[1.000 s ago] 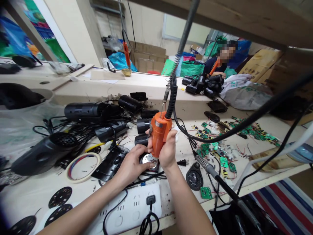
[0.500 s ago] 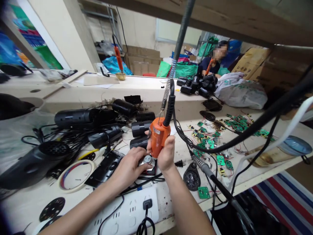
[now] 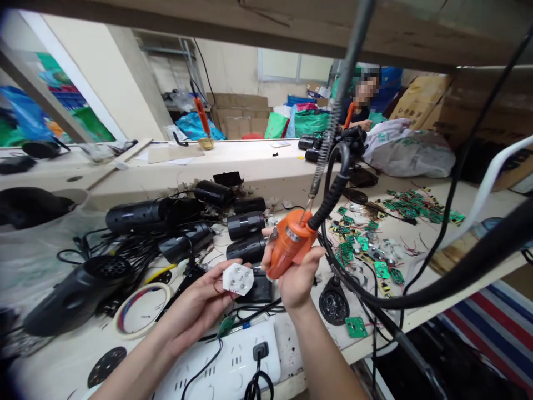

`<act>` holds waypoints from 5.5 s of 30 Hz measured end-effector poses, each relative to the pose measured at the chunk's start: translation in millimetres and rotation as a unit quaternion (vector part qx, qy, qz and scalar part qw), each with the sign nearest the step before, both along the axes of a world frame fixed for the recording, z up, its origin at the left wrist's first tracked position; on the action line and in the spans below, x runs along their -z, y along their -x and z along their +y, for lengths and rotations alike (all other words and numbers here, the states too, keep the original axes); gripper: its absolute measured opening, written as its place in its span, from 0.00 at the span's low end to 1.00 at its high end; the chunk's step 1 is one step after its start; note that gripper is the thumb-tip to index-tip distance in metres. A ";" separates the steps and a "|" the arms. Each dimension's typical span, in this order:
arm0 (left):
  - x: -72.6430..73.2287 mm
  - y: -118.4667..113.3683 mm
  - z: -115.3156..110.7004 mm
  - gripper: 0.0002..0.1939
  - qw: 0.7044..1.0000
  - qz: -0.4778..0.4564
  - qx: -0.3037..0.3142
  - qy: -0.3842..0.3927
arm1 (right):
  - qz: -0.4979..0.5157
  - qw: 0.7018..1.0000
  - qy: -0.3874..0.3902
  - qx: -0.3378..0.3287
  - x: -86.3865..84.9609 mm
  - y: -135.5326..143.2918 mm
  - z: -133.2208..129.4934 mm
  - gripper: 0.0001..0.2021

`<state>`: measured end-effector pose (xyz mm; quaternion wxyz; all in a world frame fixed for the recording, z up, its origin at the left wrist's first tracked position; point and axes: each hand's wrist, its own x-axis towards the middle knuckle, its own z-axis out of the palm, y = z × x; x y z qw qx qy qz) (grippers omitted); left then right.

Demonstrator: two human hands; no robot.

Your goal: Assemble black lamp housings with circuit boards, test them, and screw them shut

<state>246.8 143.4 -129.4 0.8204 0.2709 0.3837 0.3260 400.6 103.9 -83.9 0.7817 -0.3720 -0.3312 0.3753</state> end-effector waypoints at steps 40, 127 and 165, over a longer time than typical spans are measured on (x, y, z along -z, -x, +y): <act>15.7 -13.9 -1.5 0.19 0.997 -0.013 -0.026 0.075 | 0.003 0.998 -0.051 -0.028 8.8 13.5 -4.6 0.35; 7.0 -7.1 4.6 0.21 0.609 0.369 0.248 -0.656 | 0.004 1.000 0.000 0.004 0.8 2.3 -9.1 0.38; 31.1 -36.3 -3.7 0.11 0.747 0.436 0.061 -0.499 | -0.018 0.997 0.032 -0.071 12.2 14.7 10.2 0.40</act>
